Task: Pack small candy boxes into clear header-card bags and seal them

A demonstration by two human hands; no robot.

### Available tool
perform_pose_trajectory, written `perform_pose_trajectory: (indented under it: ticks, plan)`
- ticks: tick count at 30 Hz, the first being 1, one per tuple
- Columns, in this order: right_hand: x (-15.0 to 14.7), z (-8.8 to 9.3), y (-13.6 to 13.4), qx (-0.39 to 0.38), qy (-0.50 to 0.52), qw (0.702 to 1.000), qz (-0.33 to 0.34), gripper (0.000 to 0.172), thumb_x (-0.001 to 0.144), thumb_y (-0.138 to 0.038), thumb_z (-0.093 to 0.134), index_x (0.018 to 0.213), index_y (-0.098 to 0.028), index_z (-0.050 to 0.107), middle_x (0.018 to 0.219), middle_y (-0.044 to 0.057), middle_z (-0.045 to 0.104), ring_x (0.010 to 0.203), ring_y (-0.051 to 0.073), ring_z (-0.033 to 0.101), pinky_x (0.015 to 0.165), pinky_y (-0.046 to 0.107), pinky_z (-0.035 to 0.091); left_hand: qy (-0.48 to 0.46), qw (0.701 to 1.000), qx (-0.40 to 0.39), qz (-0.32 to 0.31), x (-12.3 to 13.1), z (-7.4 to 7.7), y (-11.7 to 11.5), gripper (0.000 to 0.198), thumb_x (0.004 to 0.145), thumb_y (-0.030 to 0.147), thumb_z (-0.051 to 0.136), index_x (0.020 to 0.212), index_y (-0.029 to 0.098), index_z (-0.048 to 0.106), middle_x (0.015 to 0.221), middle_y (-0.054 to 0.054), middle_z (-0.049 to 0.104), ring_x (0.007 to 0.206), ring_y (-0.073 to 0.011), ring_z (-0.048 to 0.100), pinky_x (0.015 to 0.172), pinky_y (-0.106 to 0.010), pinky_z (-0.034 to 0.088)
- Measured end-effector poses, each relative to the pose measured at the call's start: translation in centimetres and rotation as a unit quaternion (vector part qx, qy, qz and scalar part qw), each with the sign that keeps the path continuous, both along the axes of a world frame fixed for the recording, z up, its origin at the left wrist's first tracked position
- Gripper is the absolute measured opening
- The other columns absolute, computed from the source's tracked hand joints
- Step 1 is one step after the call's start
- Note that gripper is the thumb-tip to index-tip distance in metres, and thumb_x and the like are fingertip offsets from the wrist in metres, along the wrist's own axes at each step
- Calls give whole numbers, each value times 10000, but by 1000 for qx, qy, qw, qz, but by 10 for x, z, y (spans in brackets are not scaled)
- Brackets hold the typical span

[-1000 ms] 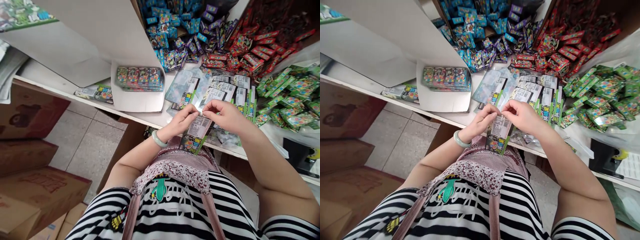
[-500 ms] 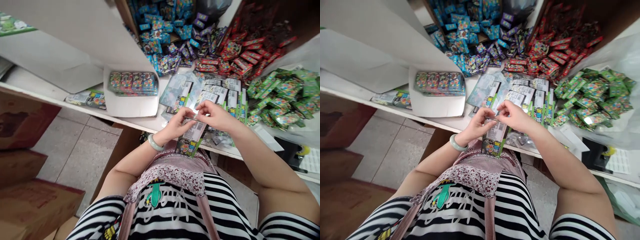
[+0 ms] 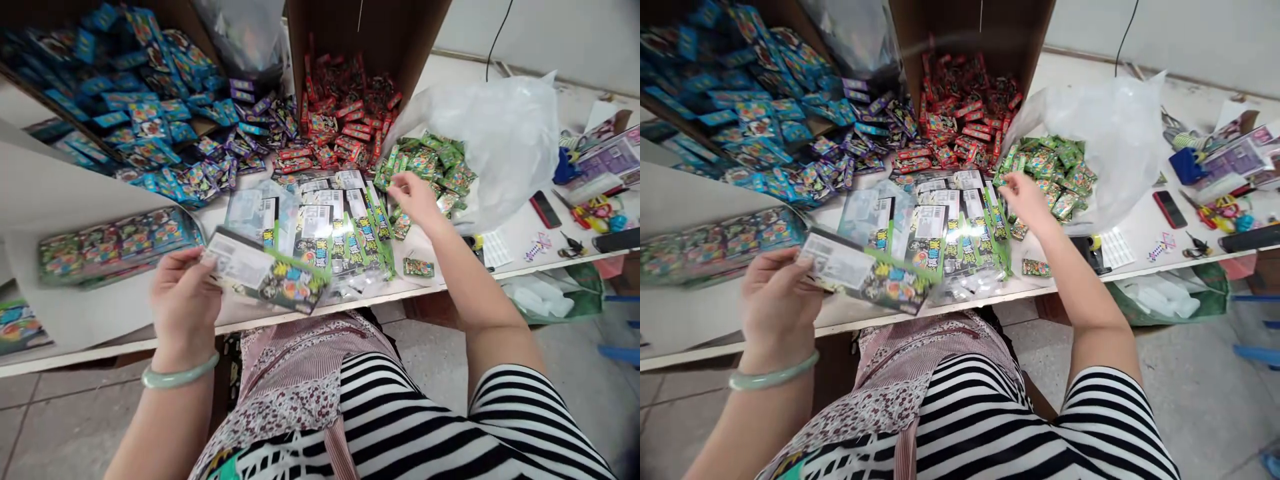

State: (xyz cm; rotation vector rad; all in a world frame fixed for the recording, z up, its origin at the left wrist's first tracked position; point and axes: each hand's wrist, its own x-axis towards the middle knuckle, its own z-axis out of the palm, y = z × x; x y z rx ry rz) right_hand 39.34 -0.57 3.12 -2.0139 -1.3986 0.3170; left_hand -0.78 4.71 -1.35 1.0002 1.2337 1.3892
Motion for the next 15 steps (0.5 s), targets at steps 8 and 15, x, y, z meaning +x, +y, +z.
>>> perform_pose_trajectory:
  ticks: [8, 15]
  plan:
    - [62, -36, 18, -103, -77, 981, -144, 484, 771, -299, 733, 1205, -127, 605, 964, 160, 696, 948, 362, 648, 919, 536, 493, -71, 993, -83, -40, 46, -30, -3, 545, 524, 323, 855, 901, 218, 476, 838, 25, 644, 844, -160, 662, 734, -307, 566]
    - [79, -30, -33, -1, 172, 983, -64, 394, 734, -408, 667, 1070, -201, 676, 691, -28, 543, 621, 163, 508, 595, 321, 480, 82, 987, -42, -135, 10, -50, -2, 682, 541, 382, 933, 1082, 231, 547, 860, 4, 629, 730, -151, 638, 531, -229, 512]
